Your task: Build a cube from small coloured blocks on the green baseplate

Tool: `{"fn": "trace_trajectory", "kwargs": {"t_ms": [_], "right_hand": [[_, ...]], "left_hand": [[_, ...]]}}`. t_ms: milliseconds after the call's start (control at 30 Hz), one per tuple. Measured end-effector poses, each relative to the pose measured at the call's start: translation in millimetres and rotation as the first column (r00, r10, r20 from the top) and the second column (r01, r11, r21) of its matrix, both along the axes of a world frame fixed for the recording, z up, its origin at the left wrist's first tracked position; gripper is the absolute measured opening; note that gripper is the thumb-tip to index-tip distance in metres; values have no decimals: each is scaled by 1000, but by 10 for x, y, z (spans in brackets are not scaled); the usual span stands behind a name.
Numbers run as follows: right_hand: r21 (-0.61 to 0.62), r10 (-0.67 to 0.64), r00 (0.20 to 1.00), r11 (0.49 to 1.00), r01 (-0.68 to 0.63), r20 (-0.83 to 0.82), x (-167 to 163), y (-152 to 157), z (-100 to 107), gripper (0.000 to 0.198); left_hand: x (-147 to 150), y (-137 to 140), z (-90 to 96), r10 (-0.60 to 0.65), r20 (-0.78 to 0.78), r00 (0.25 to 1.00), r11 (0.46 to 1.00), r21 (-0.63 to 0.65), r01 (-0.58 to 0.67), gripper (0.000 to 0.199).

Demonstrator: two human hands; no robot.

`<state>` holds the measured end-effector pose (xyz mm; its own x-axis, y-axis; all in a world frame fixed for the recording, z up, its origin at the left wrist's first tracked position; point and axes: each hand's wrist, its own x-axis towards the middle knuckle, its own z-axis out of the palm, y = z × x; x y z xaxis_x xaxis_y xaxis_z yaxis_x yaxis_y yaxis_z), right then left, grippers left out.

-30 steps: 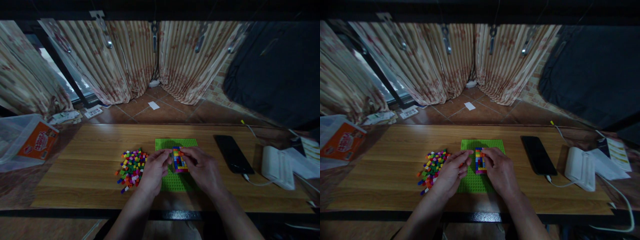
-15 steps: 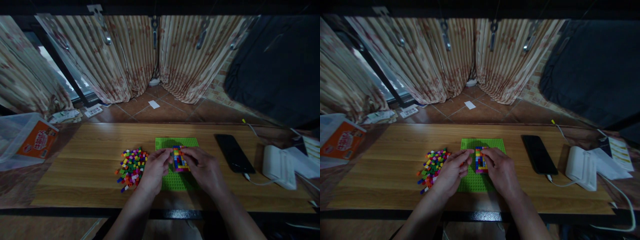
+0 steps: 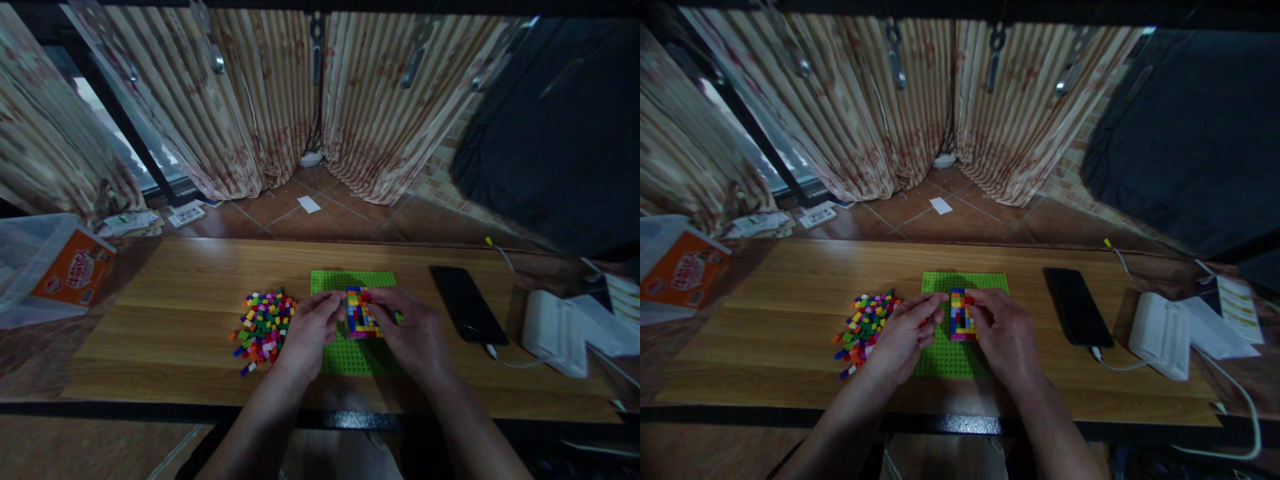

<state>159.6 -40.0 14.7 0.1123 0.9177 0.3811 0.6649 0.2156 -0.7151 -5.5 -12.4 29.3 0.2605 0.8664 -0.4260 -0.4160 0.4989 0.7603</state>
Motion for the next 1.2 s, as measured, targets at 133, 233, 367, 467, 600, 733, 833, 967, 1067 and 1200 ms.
{"fn": "trace_trajectory", "kwargs": {"t_ms": [133,233,367,467,600,733,833,967,1067,1200], "right_hand": [[21,-74,996,997,73,55,8,18,5,16],[61,-135,987,990,130,82,24,47,-23,18],[36,-165,986,986,164,21,35,89,-84,24],[0,-160,986,987,160,-52,35,111,-111,27],[-55,-160,984,986,156,-79,36,118,-126,33],[-105,-123,991,988,116,-58,34,125,-154,38],[-155,-144,987,979,132,-65,37,143,-181,40],[-237,-165,977,963,130,-133,42,168,-201,44],[-271,-182,967,954,130,-177,43,176,-204,46],[-287,-196,953,950,126,-232,44,186,-211,47]], "left_hand": [[4,14,8,3,-7,1000,1000,-7,-3,21],[1,17,9,2,-4,1000,1000,-8,-2,20],[-8,12,7,-2,19,1000,1000,1,1,21],[-13,16,12,1,26,1000,1000,12,-1,20],[-14,28,28,2,20,1000,1000,9,-2,19],[-12,26,35,1,18,1000,1000,11,-1,17],[-12,16,35,-2,27,1000,1000,15,1,15],[-16,5,34,-7,27,1000,1000,14,7,14],[-23,2,36,-15,25,1000,1000,14,15,14],[-29,5,38,-17,33,999,1000,20,16,15]]}}
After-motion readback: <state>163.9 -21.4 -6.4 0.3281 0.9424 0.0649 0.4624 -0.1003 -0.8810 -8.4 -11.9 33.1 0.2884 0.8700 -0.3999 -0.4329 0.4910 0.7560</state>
